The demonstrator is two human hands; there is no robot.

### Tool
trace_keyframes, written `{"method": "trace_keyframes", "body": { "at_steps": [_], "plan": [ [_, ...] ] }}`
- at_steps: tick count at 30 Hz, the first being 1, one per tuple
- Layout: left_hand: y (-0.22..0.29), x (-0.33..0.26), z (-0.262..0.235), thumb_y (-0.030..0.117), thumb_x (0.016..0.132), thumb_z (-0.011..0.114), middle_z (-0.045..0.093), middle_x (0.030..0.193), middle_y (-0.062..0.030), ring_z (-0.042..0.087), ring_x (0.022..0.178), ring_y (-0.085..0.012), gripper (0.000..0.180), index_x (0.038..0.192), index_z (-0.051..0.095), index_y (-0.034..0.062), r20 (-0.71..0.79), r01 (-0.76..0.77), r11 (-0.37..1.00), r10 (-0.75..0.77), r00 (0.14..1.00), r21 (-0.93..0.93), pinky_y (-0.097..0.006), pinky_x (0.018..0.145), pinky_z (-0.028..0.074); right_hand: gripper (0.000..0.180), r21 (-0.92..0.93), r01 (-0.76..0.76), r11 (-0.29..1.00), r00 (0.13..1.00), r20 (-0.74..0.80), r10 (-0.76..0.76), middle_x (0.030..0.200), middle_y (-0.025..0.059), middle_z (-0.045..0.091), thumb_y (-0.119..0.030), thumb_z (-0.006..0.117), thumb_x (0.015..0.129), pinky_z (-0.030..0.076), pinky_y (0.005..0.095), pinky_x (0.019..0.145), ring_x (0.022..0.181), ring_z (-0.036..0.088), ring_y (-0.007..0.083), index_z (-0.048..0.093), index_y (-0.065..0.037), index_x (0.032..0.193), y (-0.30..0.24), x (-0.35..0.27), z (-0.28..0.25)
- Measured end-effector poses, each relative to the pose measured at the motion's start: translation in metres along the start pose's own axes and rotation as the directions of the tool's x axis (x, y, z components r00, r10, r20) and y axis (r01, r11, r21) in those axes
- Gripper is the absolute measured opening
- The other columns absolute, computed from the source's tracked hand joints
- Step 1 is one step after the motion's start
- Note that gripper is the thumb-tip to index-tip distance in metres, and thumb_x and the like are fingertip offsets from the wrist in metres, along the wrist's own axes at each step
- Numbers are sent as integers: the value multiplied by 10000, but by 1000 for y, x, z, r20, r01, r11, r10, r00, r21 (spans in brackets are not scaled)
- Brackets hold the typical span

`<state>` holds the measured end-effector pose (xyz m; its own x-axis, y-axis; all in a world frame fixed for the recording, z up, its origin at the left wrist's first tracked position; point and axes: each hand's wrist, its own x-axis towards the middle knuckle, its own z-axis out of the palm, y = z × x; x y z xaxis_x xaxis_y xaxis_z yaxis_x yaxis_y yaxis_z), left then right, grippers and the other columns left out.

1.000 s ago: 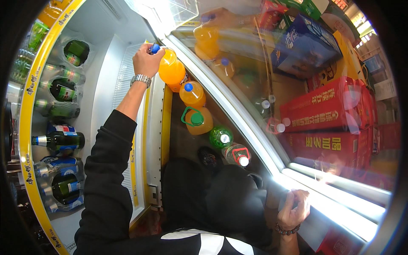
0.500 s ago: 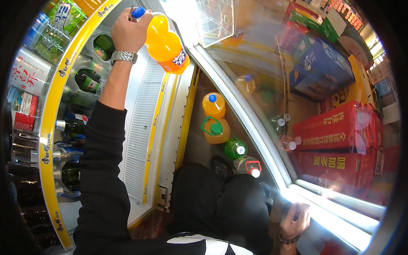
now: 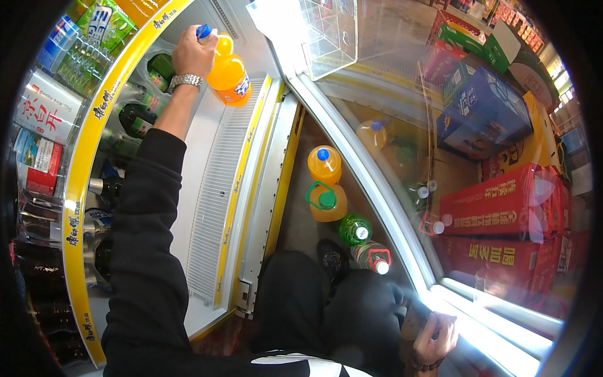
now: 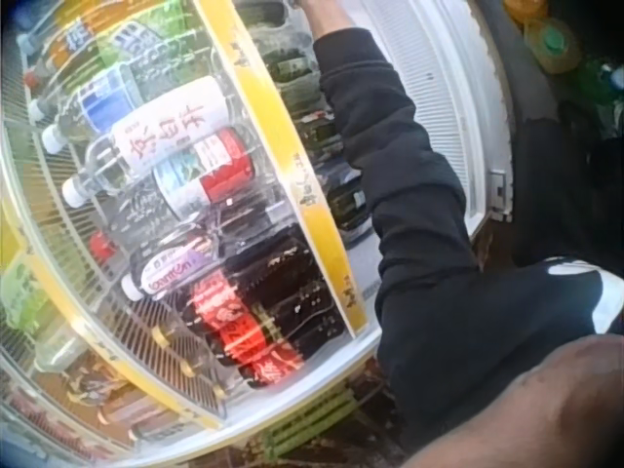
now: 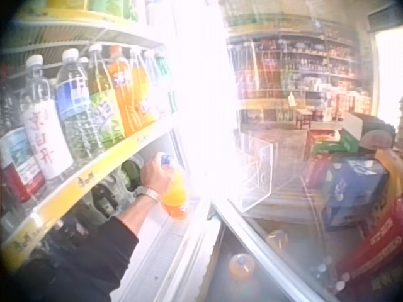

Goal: The person uses a screwdriver to remove and reinstall screws on the interior panel of a commercial refrigerator. After securing the panel, they place several beverage bottles back into the fridge and close the door.

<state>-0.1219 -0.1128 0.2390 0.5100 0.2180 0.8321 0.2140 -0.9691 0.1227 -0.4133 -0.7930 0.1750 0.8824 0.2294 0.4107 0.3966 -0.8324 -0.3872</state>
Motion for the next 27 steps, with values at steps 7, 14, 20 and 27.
{"method": "trace_keyframes", "body": {
  "at_steps": [7,14,20,27],
  "plan": [
    [-37,18,16,452,893,721,749,1002,-147,720,918,-361,414,1021,685,60,156,102,994,-96,983,-31,-463,817,571,113,-22,-39,999,999,31,39,822,153,652,78,644,868,457,400,649,661,578,304,664,27,966,-1,0,-1],
    [-68,34,45,516,871,727,755,1038,-201,716,982,-417,511,1087,723,52,137,164,986,-167,977,31,-478,878,568,146,7,-81,997,995,55,81,857,164,674,88,645,864,488,414,672,720,624,330,681,33,995,-1,-3,-2],
    [-100,54,64,704,814,701,756,1105,-175,709,1033,-387,699,1167,730,101,193,174,978,-194,962,112,-457,906,550,151,-9,-8,1000,999,39,9,872,156,677,79,655,877,494,415,680,742,632,334,674,30,1018,0,-1,-5],
    [27,-56,34,523,864,787,689,834,-86,698,794,-311,599,1213,561,92,-79,172,949,-199,977,-265,-441,750,559,162,-4,25,1000,999,25,-25,880,160,675,75,657,888,499,425,685,747,633,344,660,30,1044,0,-1,-4]
  ]
}}
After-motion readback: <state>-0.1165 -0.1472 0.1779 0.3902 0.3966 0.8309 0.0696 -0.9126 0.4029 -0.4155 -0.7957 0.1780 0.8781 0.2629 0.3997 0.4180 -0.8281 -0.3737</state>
